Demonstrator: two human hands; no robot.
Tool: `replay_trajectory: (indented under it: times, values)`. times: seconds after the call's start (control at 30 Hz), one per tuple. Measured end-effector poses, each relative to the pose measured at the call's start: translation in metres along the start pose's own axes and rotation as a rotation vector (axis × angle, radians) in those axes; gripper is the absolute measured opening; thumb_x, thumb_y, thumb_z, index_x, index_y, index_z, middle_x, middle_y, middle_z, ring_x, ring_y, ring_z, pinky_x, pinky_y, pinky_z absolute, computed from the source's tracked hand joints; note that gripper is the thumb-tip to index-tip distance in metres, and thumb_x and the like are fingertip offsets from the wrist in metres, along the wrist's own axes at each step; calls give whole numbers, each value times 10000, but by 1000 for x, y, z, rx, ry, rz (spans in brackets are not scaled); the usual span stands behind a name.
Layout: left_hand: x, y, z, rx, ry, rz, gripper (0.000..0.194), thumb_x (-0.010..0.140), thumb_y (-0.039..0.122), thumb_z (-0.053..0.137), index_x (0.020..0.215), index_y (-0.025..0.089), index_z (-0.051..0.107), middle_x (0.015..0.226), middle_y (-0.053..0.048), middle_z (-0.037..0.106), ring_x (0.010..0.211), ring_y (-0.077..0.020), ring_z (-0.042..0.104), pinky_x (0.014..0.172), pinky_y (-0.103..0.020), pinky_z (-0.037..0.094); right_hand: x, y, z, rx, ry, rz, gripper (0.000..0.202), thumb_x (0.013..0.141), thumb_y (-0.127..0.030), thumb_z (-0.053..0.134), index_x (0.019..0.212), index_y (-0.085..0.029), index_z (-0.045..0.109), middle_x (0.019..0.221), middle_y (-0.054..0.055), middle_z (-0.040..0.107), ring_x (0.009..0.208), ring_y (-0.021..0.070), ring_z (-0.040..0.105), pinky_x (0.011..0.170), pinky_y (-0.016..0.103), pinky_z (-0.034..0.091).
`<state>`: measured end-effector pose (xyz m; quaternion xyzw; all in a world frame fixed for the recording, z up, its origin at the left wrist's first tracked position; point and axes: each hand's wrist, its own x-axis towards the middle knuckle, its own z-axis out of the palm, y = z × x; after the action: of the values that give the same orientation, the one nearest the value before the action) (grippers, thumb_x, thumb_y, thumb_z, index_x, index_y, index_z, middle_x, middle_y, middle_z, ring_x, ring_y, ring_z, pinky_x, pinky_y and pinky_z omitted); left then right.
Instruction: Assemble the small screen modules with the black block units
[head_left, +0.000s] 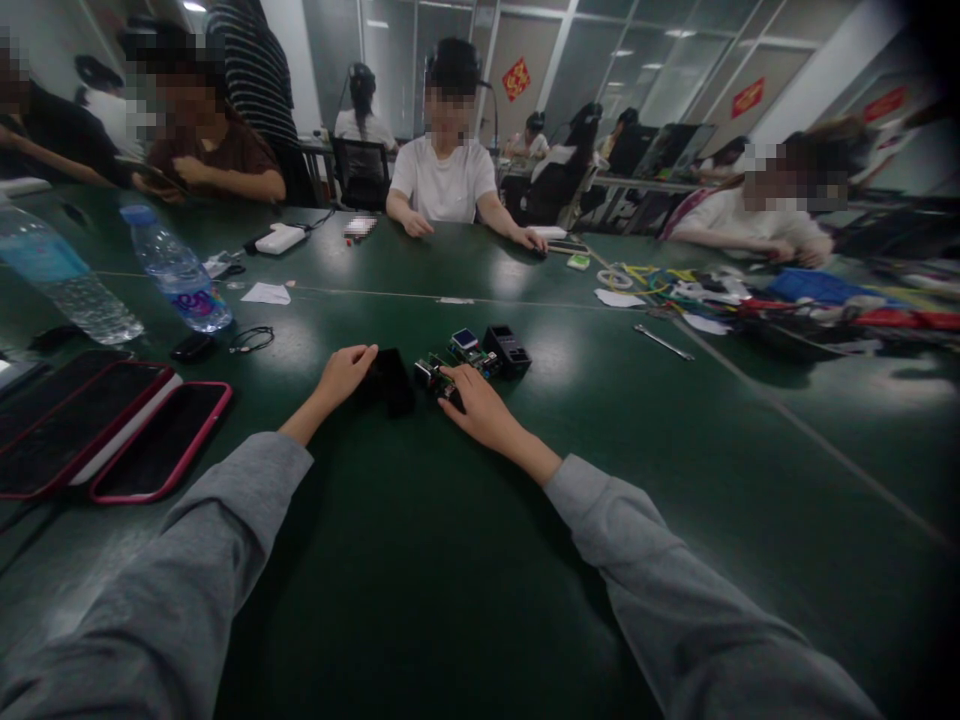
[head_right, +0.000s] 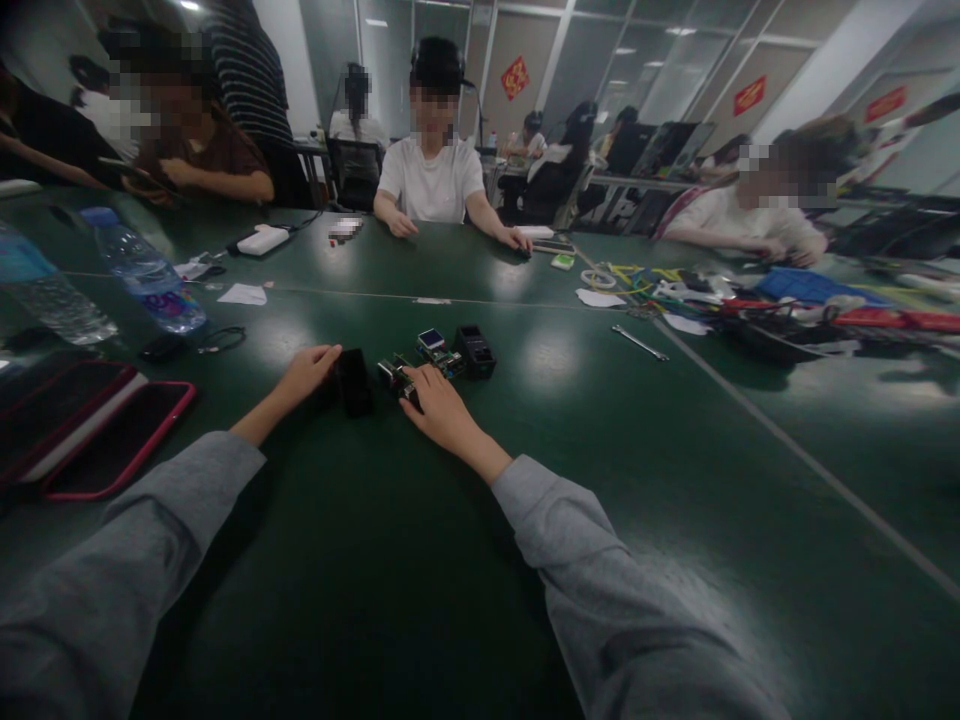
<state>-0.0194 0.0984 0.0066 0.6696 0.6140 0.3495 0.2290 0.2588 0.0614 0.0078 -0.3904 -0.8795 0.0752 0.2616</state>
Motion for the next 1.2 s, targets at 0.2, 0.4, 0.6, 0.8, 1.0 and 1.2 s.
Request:
replay_trajectory:
  times: [0.2, 0.4, 0.6, 0.8, 1.0, 1.2]
  values:
    - [1, -2, 1, 23, -1, 17, 482, 911, 561, 361, 649, 186, 511, 565, 7, 482, 545, -135, 443, 537, -269, 294, 1, 1, 2, 6, 12, -21, 457, 909, -270, 544, 1343, -188, 428, 1194, 130, 529, 1126, 291, 543, 944, 523, 500]
    - [1, -4, 1, 23, 2, 17, 481, 910, 568, 364, 658, 187, 513, 564, 6, 488, 545, -137, 448, 543, -273, 299, 0, 0, 1, 6, 9, -14, 456, 909, -276, 547, 1343, -194, 430, 1192, 124, 528, 1116, 286, 549, 942, 514, 506]
    - [0, -2, 1, 21, 2, 19, 477, 910, 561, 364, 653, 186, 510, 569, 3, 496, 546, -136, 441, 539, -270, 296, 0, 1, 2, 2, 7, -12, 458, 912, -280, 545, 1345, -189, 430, 1202, 124, 525, 1126, 287, 543, 944, 515, 504]
    - [-1, 1, -1, 35, 7, 18, 479, 914, 552, 362, 629, 189, 489, 555, 8, 481, 541, -133, 431, 538, -272, 295, 0, -1, 0, -8, -4, -3, 465, 911, -276, 549, 1348, -176, 424, 1213, 129, 519, 1127, 282, 541, 945, 492, 503]
    - [1, -2, 1, 31, 14, 12, 475, 908, 553, 369, 621, 192, 482, 542, 7, 472, 537, -137, 431, 529, -270, 287, 0, -2, 0, -22, 6, -17, 450, 914, -268, 544, 1337, -171, 426, 1193, 126, 527, 1123, 280, 539, 951, 486, 501]
    - [-1, 2, 0, 35, 7, 17, 464, 913, 541, 365, 637, 192, 495, 554, 6, 479, 542, -137, 435, 530, -269, 289, 1, 0, 2, -11, 19, -28, 447, 910, -262, 545, 1334, -187, 426, 1189, 123, 531, 1120, 284, 541, 950, 504, 500]
